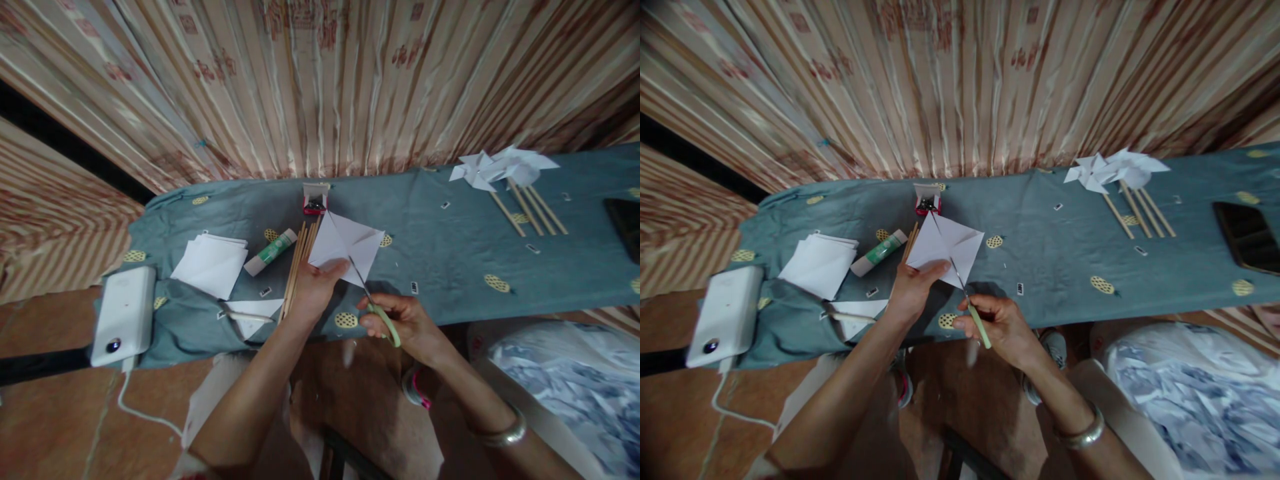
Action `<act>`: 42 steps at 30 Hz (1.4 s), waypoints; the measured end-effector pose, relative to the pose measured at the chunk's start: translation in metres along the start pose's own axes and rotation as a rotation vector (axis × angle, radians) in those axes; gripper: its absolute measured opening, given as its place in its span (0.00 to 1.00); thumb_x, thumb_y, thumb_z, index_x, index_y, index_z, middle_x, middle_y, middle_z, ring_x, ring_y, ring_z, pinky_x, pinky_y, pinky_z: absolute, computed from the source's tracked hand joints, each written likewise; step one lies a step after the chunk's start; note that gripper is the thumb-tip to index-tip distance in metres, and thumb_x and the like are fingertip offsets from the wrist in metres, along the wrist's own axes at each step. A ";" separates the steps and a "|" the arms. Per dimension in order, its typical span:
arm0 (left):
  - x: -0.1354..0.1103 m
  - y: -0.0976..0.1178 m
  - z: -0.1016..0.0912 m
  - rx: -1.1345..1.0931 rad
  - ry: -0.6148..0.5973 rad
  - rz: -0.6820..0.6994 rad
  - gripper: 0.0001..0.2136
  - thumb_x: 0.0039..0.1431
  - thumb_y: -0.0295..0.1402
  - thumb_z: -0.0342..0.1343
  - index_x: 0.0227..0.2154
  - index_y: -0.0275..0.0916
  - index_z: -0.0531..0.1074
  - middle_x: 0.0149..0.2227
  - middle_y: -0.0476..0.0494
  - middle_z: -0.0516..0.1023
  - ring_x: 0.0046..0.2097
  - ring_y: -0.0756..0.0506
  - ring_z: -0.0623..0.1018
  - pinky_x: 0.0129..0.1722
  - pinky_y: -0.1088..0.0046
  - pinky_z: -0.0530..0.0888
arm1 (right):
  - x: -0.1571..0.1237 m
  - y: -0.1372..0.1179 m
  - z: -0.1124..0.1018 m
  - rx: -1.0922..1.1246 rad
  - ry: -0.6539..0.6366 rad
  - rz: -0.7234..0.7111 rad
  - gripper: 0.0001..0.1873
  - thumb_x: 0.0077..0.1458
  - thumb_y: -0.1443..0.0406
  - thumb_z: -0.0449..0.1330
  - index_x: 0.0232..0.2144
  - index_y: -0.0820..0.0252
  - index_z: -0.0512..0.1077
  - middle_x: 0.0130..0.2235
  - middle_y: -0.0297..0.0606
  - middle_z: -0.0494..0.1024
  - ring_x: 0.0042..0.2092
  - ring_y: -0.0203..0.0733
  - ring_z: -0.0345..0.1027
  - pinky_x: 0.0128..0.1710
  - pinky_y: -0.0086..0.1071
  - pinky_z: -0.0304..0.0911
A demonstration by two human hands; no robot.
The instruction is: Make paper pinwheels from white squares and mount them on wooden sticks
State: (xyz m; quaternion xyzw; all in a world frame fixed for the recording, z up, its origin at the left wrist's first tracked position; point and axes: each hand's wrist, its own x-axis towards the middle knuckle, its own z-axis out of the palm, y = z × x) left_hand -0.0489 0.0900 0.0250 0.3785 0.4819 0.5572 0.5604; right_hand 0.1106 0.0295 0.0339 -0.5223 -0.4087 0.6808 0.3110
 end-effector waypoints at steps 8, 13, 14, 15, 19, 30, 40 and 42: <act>-0.001 -0.002 -0.002 0.032 -0.013 0.012 0.17 0.42 0.33 0.67 0.37 0.35 0.76 0.41 0.39 0.82 0.42 0.41 0.81 0.45 0.66 0.75 | -0.001 0.001 -0.001 -0.013 0.001 -0.005 0.21 0.35 0.53 0.73 0.30 0.60 0.77 0.19 0.28 0.69 0.22 0.30 0.58 0.20 0.25 0.53; -0.001 -0.002 -0.003 0.047 -0.018 0.008 0.17 0.42 0.33 0.67 0.37 0.35 0.76 0.40 0.39 0.82 0.42 0.41 0.81 0.44 0.66 0.76 | -0.001 0.000 0.000 0.011 0.010 0.016 0.22 0.33 0.52 0.74 0.29 0.59 0.76 0.18 0.27 0.69 0.21 0.29 0.57 0.20 0.25 0.53; -0.001 -0.001 -0.002 0.046 -0.022 0.014 0.17 0.42 0.33 0.67 0.38 0.36 0.76 0.40 0.40 0.82 0.42 0.41 0.81 0.44 0.66 0.75 | -0.001 0.000 0.001 0.012 0.015 0.013 0.22 0.33 0.52 0.74 0.29 0.59 0.76 0.18 0.27 0.69 0.21 0.29 0.58 0.20 0.25 0.53; -0.001 -0.001 -0.002 0.041 -0.020 0.022 0.17 0.42 0.32 0.67 0.38 0.36 0.76 0.40 0.40 0.82 0.42 0.41 0.81 0.45 0.66 0.75 | -0.001 0.000 0.001 0.011 0.020 0.008 0.23 0.33 0.52 0.74 0.29 0.60 0.76 0.18 0.27 0.69 0.21 0.29 0.58 0.20 0.25 0.53; -0.002 -0.001 -0.001 0.022 -0.004 0.020 0.17 0.40 0.32 0.68 0.37 0.37 0.76 0.40 0.41 0.82 0.41 0.41 0.81 0.45 0.66 0.75 | -0.001 0.001 0.000 -0.007 0.023 -0.002 0.23 0.33 0.52 0.74 0.29 0.59 0.76 0.19 0.27 0.70 0.21 0.30 0.60 0.20 0.25 0.55; -0.003 0.001 0.002 0.057 0.001 -0.001 0.14 0.40 0.33 0.67 0.33 0.36 0.77 0.38 0.41 0.82 0.40 0.41 0.81 0.43 0.66 0.76 | 0.000 0.002 -0.002 -0.034 0.002 -0.034 0.21 0.37 0.52 0.72 0.31 0.59 0.76 0.19 0.28 0.69 0.21 0.31 0.59 0.20 0.26 0.54; -0.008 0.010 0.010 -0.033 0.018 -0.018 0.13 0.40 0.30 0.66 0.32 0.37 0.77 0.36 0.43 0.83 0.38 0.42 0.80 0.43 0.66 0.75 | 0.000 0.002 0.001 0.004 0.028 -0.013 0.23 0.33 0.51 0.73 0.28 0.60 0.75 0.18 0.27 0.68 0.21 0.30 0.58 0.19 0.26 0.52; -0.008 0.010 0.010 -0.036 0.019 -0.017 0.14 0.40 0.30 0.66 0.34 0.36 0.77 0.37 0.43 0.83 0.39 0.42 0.80 0.44 0.66 0.75 | -0.001 0.001 0.001 0.015 0.032 -0.009 0.23 0.33 0.52 0.74 0.28 0.60 0.75 0.18 0.27 0.68 0.21 0.30 0.58 0.19 0.26 0.53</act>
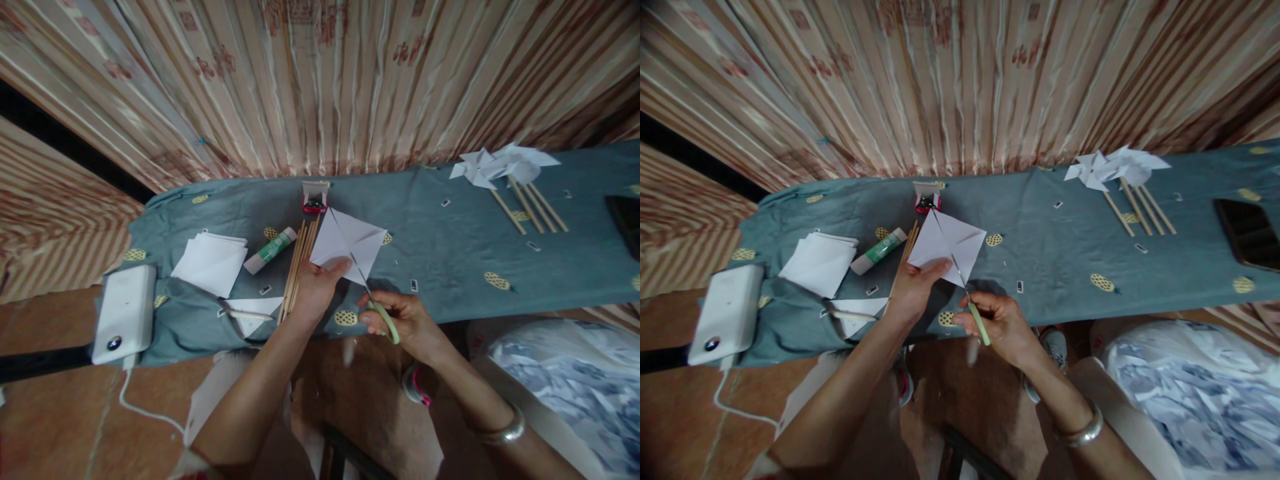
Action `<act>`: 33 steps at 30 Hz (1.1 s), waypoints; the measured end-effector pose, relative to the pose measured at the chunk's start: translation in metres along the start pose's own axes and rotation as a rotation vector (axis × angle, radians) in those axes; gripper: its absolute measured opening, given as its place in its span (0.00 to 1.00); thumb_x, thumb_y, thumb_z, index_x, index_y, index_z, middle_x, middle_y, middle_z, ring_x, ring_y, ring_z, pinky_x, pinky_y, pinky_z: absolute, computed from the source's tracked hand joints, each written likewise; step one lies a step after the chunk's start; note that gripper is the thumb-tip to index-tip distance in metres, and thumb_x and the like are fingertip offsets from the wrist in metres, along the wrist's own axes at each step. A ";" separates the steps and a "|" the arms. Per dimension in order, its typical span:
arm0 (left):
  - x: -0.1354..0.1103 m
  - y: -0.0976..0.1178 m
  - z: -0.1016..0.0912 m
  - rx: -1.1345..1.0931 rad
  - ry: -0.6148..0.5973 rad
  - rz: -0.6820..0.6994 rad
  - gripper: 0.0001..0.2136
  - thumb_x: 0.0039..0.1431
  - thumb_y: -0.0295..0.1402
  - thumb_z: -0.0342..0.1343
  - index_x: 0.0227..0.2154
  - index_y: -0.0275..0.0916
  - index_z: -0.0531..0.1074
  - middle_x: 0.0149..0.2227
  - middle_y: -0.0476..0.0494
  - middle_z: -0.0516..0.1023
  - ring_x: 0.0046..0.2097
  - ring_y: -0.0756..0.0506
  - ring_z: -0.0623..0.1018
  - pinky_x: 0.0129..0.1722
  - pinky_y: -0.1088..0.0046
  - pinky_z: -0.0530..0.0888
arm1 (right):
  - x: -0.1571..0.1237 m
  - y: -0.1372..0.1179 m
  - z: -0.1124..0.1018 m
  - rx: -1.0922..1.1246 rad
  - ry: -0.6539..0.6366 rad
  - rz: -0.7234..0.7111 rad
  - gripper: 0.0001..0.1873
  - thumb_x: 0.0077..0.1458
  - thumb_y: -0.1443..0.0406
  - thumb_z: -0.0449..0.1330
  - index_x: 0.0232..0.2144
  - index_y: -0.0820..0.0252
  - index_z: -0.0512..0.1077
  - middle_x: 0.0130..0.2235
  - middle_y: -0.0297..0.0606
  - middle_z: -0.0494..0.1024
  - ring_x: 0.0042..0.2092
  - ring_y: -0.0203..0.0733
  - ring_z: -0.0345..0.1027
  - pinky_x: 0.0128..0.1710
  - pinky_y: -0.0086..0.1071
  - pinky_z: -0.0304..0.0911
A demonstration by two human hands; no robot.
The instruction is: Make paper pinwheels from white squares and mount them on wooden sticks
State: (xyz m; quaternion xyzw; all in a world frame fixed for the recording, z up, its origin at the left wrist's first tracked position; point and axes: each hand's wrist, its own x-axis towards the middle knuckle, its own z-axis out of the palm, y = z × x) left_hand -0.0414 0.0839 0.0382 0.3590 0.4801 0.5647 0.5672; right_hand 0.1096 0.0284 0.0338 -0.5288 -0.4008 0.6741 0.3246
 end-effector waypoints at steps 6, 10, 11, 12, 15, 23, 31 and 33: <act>0.002 -0.006 -0.005 0.060 0.002 0.002 0.15 0.40 0.32 0.67 0.34 0.35 0.77 0.39 0.39 0.82 0.42 0.40 0.80 0.45 0.64 0.75 | -0.002 0.001 0.000 -0.033 -0.013 -0.002 0.24 0.34 0.51 0.73 0.30 0.60 0.76 0.19 0.28 0.69 0.21 0.31 0.58 0.19 0.26 0.53; 0.008 -0.010 -0.010 0.021 0.025 0.015 0.20 0.38 0.32 0.68 0.39 0.34 0.76 0.40 0.39 0.82 0.42 0.40 0.80 0.46 0.63 0.75 | -0.009 0.006 -0.006 -0.178 -0.076 -0.044 0.21 0.40 0.51 0.70 0.32 0.60 0.77 0.20 0.28 0.70 0.21 0.30 0.58 0.21 0.26 0.54; 0.010 -0.010 -0.012 -0.011 0.025 0.018 0.21 0.39 0.31 0.68 0.40 0.34 0.76 0.41 0.39 0.82 0.42 0.40 0.80 0.46 0.63 0.75 | -0.011 0.007 -0.010 -0.245 -0.084 -0.067 0.20 0.41 0.52 0.69 0.33 0.59 0.77 0.20 0.28 0.69 0.21 0.30 0.58 0.21 0.26 0.53; 0.011 -0.010 -0.012 -0.040 0.024 0.015 0.22 0.39 0.31 0.67 0.41 0.34 0.75 0.42 0.39 0.82 0.42 0.40 0.80 0.47 0.62 0.75 | -0.014 0.008 -0.015 -0.321 -0.078 -0.094 0.19 0.43 0.53 0.69 0.33 0.59 0.77 0.20 0.27 0.69 0.21 0.30 0.57 0.20 0.26 0.52; 0.011 -0.008 -0.014 -0.081 0.024 -0.008 0.21 0.39 0.31 0.67 0.40 0.33 0.76 0.42 0.38 0.82 0.43 0.40 0.80 0.48 0.61 0.74 | -0.022 0.005 -0.035 -0.573 0.054 -0.142 0.20 0.42 0.53 0.69 0.36 0.58 0.76 0.21 0.28 0.71 0.20 0.33 0.60 0.18 0.27 0.52; -0.002 -0.019 -0.002 0.229 -0.133 -0.097 0.11 0.41 0.29 0.65 0.32 0.36 0.77 0.37 0.41 0.83 0.41 0.41 0.81 0.46 0.63 0.75 | -0.020 -0.009 -0.079 -1.192 0.646 -0.178 0.23 0.49 0.55 0.63 0.45 0.61 0.69 0.29 0.41 0.81 0.32 0.52 0.77 0.28 0.35 0.63; -0.003 -0.025 0.002 0.415 -0.255 0.018 0.22 0.45 0.23 0.61 0.46 0.38 0.74 0.39 0.44 0.81 0.37 0.46 0.79 0.39 0.70 0.75 | 0.001 -0.020 -0.069 -1.507 0.759 -0.124 0.17 0.55 0.57 0.61 0.43 0.63 0.70 0.27 0.46 0.80 0.33 0.56 0.78 0.27 0.34 0.59; -0.004 -0.023 -0.001 0.436 -0.272 0.023 0.22 0.46 0.24 0.60 0.48 0.38 0.73 0.39 0.44 0.80 0.36 0.47 0.78 0.37 0.71 0.76 | 0.004 -0.022 -0.068 -1.530 0.766 -0.130 0.16 0.56 0.57 0.59 0.42 0.62 0.71 0.27 0.46 0.81 0.33 0.56 0.78 0.27 0.34 0.58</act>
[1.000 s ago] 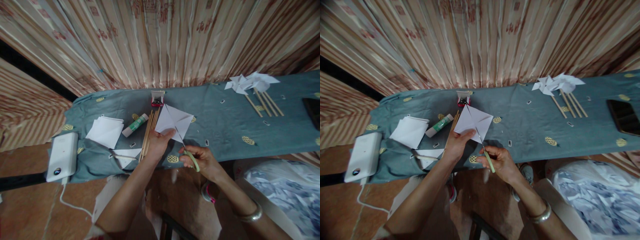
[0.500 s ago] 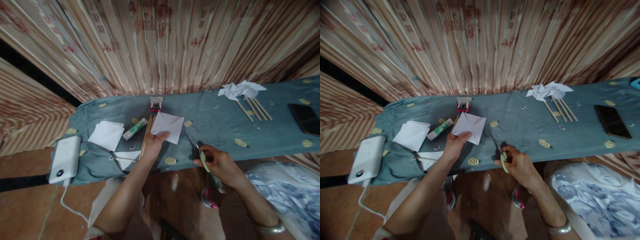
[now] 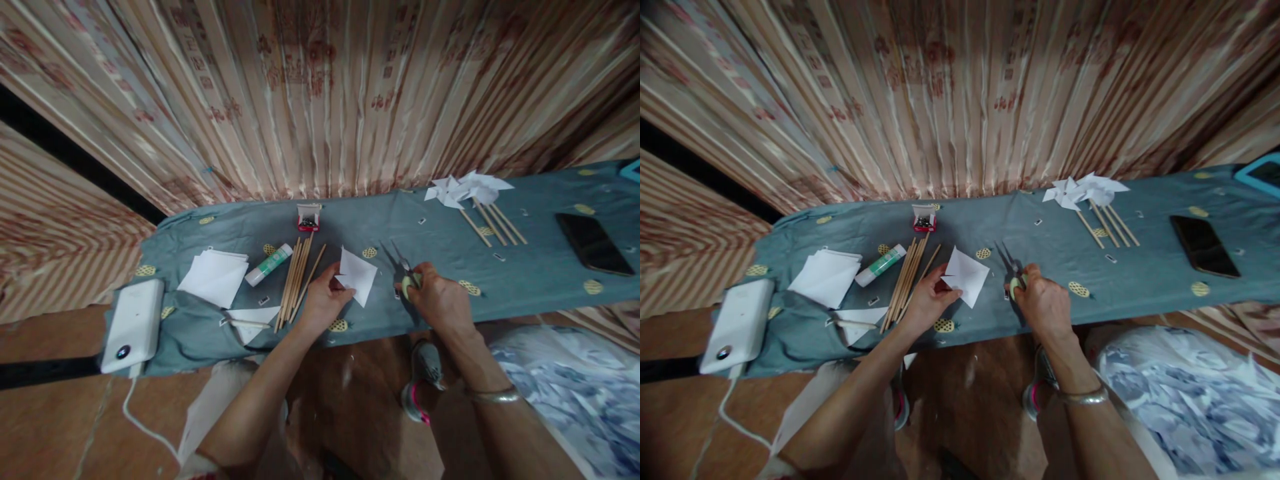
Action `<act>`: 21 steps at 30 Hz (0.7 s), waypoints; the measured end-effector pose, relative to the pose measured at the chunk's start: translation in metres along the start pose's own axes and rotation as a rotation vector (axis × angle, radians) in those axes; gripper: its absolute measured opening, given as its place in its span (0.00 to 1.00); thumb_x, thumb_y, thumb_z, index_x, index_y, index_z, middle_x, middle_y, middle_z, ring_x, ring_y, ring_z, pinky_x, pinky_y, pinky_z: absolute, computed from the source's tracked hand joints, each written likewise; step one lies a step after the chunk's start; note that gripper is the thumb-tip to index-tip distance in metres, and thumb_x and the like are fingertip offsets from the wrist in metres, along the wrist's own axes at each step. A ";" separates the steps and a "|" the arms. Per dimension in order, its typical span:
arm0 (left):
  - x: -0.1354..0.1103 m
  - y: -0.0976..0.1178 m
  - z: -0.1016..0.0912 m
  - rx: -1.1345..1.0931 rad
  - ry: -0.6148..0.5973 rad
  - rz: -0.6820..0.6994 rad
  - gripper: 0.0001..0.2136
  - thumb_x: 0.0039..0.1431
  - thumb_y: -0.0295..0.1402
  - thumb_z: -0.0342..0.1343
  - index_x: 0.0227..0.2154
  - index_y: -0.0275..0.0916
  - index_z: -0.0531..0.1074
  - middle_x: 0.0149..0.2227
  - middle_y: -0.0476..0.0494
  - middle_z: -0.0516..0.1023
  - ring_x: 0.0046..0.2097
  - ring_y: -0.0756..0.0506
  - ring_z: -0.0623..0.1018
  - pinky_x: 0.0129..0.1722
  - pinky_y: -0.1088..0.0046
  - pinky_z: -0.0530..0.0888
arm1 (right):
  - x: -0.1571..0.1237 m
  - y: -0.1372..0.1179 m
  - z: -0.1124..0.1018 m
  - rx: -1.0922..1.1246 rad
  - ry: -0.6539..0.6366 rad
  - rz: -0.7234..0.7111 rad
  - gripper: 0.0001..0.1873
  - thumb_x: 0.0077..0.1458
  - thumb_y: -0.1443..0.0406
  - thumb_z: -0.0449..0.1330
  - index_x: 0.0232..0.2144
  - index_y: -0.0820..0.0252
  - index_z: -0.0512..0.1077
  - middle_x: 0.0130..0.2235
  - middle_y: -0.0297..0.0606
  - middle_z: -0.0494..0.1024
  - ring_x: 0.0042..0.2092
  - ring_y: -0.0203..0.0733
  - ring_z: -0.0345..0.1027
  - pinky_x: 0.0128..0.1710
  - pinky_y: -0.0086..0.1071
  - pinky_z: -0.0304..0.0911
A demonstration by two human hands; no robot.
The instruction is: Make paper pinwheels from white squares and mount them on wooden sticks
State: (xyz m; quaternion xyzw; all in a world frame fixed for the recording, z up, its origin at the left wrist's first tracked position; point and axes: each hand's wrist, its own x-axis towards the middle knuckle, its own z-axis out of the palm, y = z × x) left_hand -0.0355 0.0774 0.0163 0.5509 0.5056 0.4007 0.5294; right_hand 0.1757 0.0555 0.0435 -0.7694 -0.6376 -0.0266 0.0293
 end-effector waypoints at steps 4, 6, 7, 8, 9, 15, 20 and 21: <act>-0.005 0.003 -0.012 0.137 0.008 0.069 0.21 0.49 0.26 0.60 0.49 0.38 0.72 0.43 0.41 0.79 0.35 0.48 0.78 0.34 0.73 0.76 | 0.003 0.002 0.004 0.008 0.035 -0.033 0.16 0.57 0.57 0.59 0.43 0.60 0.72 0.28 0.46 0.81 0.33 0.54 0.78 0.27 0.34 0.59; -0.007 0.003 -0.020 0.221 0.026 0.107 0.19 0.51 0.27 0.60 0.48 0.38 0.72 0.44 0.42 0.79 0.35 0.48 0.78 0.34 0.73 0.76 | 0.005 0.003 0.007 0.030 0.045 -0.048 0.16 0.56 0.56 0.60 0.43 0.60 0.73 0.30 0.46 0.82 0.33 0.54 0.78 0.28 0.34 0.59; -0.008 0.003 -0.024 0.261 0.034 0.126 0.19 0.51 0.28 0.60 0.48 0.39 0.73 0.43 0.42 0.79 0.36 0.48 0.78 0.34 0.73 0.76 | 0.005 0.004 0.009 0.042 0.047 -0.049 0.16 0.56 0.56 0.60 0.43 0.60 0.74 0.30 0.45 0.82 0.33 0.53 0.78 0.28 0.34 0.60; -0.009 0.003 -0.028 0.297 0.044 0.142 0.18 0.52 0.29 0.60 0.47 0.39 0.73 0.43 0.42 0.78 0.36 0.48 0.78 0.35 0.72 0.76 | 0.007 0.005 0.011 0.052 0.050 -0.046 0.16 0.56 0.56 0.60 0.43 0.59 0.74 0.31 0.45 0.82 0.33 0.53 0.78 0.28 0.34 0.60; -0.009 0.003 -0.032 0.328 0.054 0.155 0.17 0.52 0.30 0.61 0.47 0.39 0.73 0.42 0.42 0.78 0.35 0.48 0.78 0.34 0.72 0.76 | 0.008 0.005 0.013 0.062 0.053 -0.041 0.17 0.55 0.56 0.60 0.43 0.59 0.74 0.31 0.45 0.82 0.33 0.53 0.78 0.28 0.34 0.60; -0.013 0.004 -0.055 0.412 0.144 0.229 0.11 0.58 0.33 0.57 0.43 0.38 0.75 0.39 0.43 0.78 0.34 0.48 0.76 0.36 0.72 0.75 | 0.017 0.005 0.021 0.147 0.081 0.030 0.22 0.50 0.54 0.63 0.43 0.63 0.72 0.31 0.44 0.82 0.34 0.54 0.78 0.29 0.35 0.62; -0.012 0.005 -0.094 0.625 0.310 0.265 0.13 0.56 0.30 0.56 0.45 0.38 0.75 0.44 0.41 0.76 0.42 0.45 0.77 0.45 0.67 0.74 | 0.018 0.008 0.024 0.236 0.081 -0.013 0.18 0.50 0.57 0.63 0.42 0.61 0.72 0.30 0.41 0.82 0.33 0.51 0.78 0.30 0.34 0.64; -0.012 0.004 -0.104 0.697 0.366 0.279 0.14 0.56 0.29 0.56 0.46 0.38 0.74 0.46 0.40 0.75 0.46 0.42 0.75 0.49 0.64 0.73 | 0.017 0.008 0.024 0.245 0.090 -0.035 0.17 0.51 0.57 0.62 0.41 0.60 0.72 0.31 0.41 0.82 0.33 0.50 0.78 0.30 0.34 0.64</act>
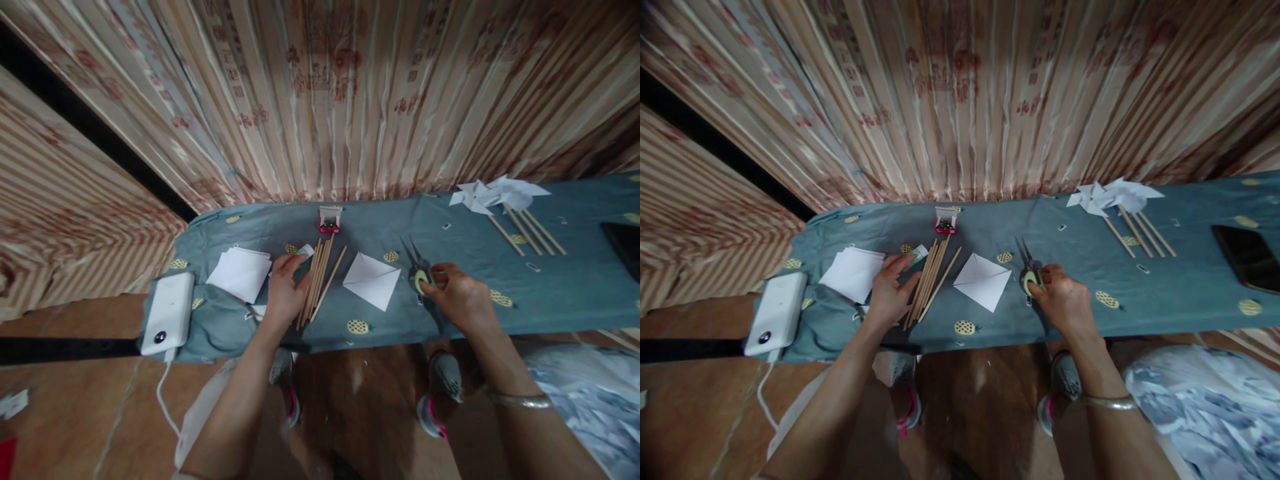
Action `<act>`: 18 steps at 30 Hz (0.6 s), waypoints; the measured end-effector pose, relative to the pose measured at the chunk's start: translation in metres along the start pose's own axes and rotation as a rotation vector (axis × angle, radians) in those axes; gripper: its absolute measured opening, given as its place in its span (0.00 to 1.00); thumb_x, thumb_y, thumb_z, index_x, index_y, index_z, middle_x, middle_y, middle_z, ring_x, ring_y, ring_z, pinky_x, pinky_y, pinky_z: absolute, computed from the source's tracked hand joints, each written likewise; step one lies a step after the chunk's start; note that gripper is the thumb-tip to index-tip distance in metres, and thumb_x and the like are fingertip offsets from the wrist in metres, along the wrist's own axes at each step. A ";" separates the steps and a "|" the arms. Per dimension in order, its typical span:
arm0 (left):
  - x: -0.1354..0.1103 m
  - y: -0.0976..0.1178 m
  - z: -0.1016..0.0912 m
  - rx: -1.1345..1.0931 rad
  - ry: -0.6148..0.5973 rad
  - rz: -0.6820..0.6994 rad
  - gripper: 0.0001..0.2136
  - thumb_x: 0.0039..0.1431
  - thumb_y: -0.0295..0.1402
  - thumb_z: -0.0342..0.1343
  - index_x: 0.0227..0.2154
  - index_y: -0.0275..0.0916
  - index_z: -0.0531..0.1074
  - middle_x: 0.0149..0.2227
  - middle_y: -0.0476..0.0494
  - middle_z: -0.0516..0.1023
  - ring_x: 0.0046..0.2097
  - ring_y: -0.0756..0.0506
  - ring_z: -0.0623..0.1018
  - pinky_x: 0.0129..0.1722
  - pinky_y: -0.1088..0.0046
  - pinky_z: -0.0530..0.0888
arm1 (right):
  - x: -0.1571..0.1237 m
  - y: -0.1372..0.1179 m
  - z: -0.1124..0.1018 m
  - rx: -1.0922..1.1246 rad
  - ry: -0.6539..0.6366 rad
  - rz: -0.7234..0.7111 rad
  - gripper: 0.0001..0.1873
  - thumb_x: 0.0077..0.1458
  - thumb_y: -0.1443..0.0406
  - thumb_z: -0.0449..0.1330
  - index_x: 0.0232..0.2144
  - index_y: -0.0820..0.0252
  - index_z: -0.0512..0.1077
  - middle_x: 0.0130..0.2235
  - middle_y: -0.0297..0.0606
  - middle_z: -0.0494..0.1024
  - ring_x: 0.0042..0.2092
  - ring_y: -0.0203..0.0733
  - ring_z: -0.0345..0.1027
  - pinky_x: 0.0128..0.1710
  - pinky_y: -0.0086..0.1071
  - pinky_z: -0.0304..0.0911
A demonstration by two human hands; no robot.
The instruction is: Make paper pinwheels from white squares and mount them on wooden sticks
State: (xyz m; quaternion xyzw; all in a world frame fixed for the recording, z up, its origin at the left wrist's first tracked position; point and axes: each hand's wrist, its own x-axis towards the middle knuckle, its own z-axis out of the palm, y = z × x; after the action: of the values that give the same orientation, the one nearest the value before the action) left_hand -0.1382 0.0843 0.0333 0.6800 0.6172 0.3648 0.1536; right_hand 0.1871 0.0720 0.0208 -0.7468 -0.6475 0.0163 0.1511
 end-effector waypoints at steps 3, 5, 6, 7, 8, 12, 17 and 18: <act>0.003 -0.018 -0.015 0.218 0.037 0.057 0.17 0.54 0.28 0.55 0.49 0.38 0.73 0.51 0.37 0.74 0.54 0.38 0.70 0.56 0.57 0.68 | -0.004 0.000 -0.001 -0.005 0.030 -0.053 0.15 0.54 0.58 0.58 0.40 0.60 0.73 0.33 0.43 0.83 0.33 0.50 0.77 0.30 0.35 0.64; 0.004 -0.026 -0.021 0.314 -0.001 0.069 0.18 0.54 0.27 0.54 0.50 0.36 0.72 0.51 0.35 0.74 0.54 0.36 0.70 0.57 0.56 0.67 | -0.006 -0.002 -0.002 -0.019 0.037 -0.080 0.15 0.56 0.58 0.57 0.41 0.60 0.74 0.33 0.44 0.82 0.33 0.50 0.77 0.30 0.35 0.64; 0.003 -0.028 -0.022 0.351 -0.025 0.062 0.18 0.55 0.27 0.54 0.50 0.34 0.72 0.51 0.34 0.75 0.53 0.36 0.71 0.56 0.56 0.68 | -0.007 -0.003 -0.002 -0.023 0.036 -0.092 0.15 0.56 0.58 0.56 0.41 0.61 0.74 0.33 0.45 0.82 0.33 0.51 0.77 0.31 0.35 0.64; 0.003 -0.029 -0.023 0.381 -0.051 0.051 0.18 0.55 0.27 0.53 0.50 0.34 0.72 0.50 0.34 0.76 0.52 0.36 0.71 0.55 0.57 0.68 | -0.008 -0.004 -0.002 -0.024 0.032 -0.107 0.15 0.57 0.59 0.55 0.41 0.62 0.74 0.34 0.46 0.82 0.34 0.51 0.77 0.32 0.35 0.65; 0.002 -0.029 -0.023 0.407 -0.076 0.038 0.18 0.55 0.27 0.53 0.50 0.33 0.72 0.49 0.34 0.77 0.52 0.36 0.72 0.55 0.57 0.69 | -0.008 -0.005 -0.002 -0.022 0.030 -0.122 0.16 0.58 0.59 0.55 0.42 0.63 0.74 0.35 0.47 0.82 0.35 0.51 0.77 0.33 0.35 0.65; 0.002 -0.027 -0.022 0.468 -0.118 0.017 0.18 0.56 0.25 0.50 0.50 0.32 0.72 0.47 0.33 0.78 0.49 0.36 0.75 0.53 0.58 0.70 | -0.010 -0.004 0.000 0.006 0.053 -0.177 0.17 0.61 0.61 0.52 0.44 0.66 0.74 0.41 0.52 0.81 0.41 0.52 0.77 0.39 0.36 0.66; 0.003 -0.021 -0.022 0.372 -0.055 -0.004 0.17 0.55 0.27 0.51 0.48 0.34 0.73 0.46 0.34 0.79 0.50 0.35 0.75 0.52 0.56 0.69 | -0.009 0.000 0.001 0.018 0.070 -0.194 0.17 0.61 0.61 0.52 0.43 0.67 0.74 0.44 0.53 0.80 0.45 0.54 0.74 0.45 0.40 0.66; 0.003 -0.018 -0.020 0.306 -0.030 -0.015 0.17 0.55 0.29 0.52 0.48 0.34 0.74 0.46 0.35 0.79 0.50 0.36 0.75 0.53 0.56 0.69 | -0.009 0.000 0.000 0.023 0.075 -0.188 0.17 0.61 0.61 0.52 0.43 0.66 0.75 0.45 0.53 0.79 0.46 0.54 0.74 0.46 0.41 0.66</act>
State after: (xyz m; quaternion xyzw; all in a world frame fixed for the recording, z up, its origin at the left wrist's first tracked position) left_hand -0.1656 0.0860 0.0362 0.6961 0.6683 0.2552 0.0601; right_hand 0.1859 0.0634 0.0191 -0.6811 -0.7084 -0.0183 0.1845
